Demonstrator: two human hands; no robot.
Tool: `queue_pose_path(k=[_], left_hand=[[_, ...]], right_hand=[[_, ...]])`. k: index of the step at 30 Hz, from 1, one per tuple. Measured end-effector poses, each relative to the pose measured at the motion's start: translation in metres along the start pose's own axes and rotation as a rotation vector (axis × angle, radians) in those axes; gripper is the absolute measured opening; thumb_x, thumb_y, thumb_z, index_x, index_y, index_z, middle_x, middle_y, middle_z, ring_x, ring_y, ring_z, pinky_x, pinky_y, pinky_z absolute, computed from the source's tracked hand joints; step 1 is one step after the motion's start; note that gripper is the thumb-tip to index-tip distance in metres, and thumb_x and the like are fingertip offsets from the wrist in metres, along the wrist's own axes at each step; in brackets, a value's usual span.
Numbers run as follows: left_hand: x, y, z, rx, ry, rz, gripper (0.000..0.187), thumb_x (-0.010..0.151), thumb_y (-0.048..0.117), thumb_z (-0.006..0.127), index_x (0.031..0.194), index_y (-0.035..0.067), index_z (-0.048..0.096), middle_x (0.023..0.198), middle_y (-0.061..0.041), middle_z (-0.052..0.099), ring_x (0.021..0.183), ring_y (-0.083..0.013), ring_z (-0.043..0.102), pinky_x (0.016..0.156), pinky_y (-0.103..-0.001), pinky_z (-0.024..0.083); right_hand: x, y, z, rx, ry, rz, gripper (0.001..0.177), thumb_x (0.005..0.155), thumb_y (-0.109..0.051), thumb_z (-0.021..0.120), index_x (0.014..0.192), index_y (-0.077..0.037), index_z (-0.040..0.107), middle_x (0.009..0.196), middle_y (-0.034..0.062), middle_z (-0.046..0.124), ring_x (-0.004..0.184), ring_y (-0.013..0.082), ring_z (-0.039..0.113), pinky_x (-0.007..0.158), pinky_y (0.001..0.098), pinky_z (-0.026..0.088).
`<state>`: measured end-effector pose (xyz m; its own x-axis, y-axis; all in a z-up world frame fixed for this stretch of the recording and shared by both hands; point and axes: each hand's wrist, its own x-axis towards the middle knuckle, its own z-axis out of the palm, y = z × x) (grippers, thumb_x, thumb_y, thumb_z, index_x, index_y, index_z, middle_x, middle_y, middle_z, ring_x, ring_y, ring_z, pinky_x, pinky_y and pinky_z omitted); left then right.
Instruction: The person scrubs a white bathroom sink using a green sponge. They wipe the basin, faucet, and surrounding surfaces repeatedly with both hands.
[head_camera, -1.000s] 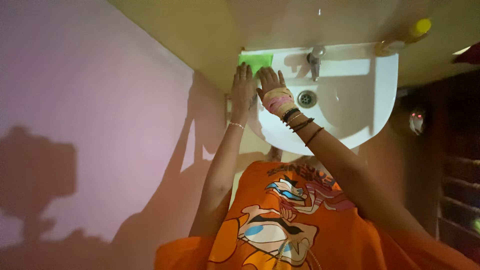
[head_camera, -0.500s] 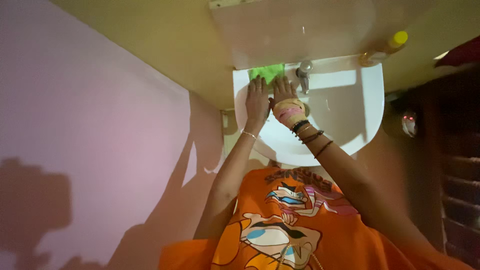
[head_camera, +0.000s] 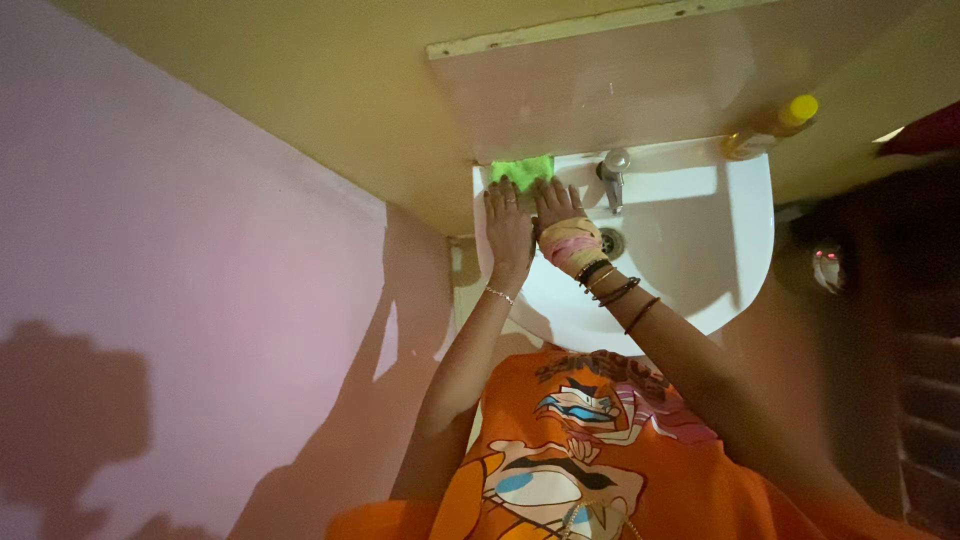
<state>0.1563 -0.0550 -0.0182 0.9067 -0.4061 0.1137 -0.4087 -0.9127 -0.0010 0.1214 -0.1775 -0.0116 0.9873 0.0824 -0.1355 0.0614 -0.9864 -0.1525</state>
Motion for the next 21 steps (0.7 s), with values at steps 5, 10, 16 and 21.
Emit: queue_pose_path(k=[5, 10, 16, 21], left_hand=[[0.002, 0.013, -0.007, -0.048, 0.030, 0.059, 0.053, 0.099, 0.013, 0.052, 0.151, 0.003, 0.051, 0.159, -0.017, 0.046, 0.148, -0.0334, 0.040, 0.127, -0.048, 0.027], [0.003, 0.027, -0.014, -0.313, -0.038, 0.134, 0.062, 0.084, 0.017, 0.061, 0.143, -0.001, 0.051, 0.154, -0.020, 0.046, 0.145, -0.0380, 0.038, 0.123, -0.050, 0.026], [0.006, 0.037, -0.001, -0.121, 0.021, 0.110, 0.052, 0.097, 0.012, 0.055, 0.147, -0.002, 0.049, 0.155, -0.019, 0.047, 0.148, -0.0361, 0.039, 0.127, -0.050, 0.026], [0.004, 0.024, 0.003, 0.019, 0.031, 0.054, 0.054, 0.097, 0.018, 0.050, 0.148, 0.000, 0.049, 0.157, -0.017, 0.045, 0.148, -0.0360, 0.038, 0.126, -0.048, 0.023]], right_hand=[[-0.007, 0.002, -0.012, -0.218, 0.042, 0.031, 0.065, 0.100, -0.034, 0.052, 0.153, 0.001, 0.037, 0.161, 0.0171, 0.036, 0.150, 0.0340, 0.031, 0.124, 0.0540, 0.021], [-0.024, 0.013, -0.028, -0.176, -0.036, 0.118, 0.083, 0.092, -0.041, 0.055, 0.154, 0.010, 0.033, 0.160, 0.0264, 0.034, 0.152, 0.0406, 0.027, 0.125, 0.0496, 0.015], [-0.026, 0.017, -0.031, -0.243, 0.012, 0.069, 0.074, 0.096, -0.034, 0.054, 0.153, 0.009, 0.035, 0.159, 0.0266, 0.037, 0.150, 0.0408, 0.029, 0.125, 0.0510, 0.015], [-0.015, 0.013, -0.035, -0.174, 0.160, -0.072, 0.065, 0.089, -0.030, 0.055, 0.146, 0.000, 0.044, 0.152, 0.0194, 0.043, 0.143, 0.0356, 0.034, 0.123, 0.0546, 0.013]])
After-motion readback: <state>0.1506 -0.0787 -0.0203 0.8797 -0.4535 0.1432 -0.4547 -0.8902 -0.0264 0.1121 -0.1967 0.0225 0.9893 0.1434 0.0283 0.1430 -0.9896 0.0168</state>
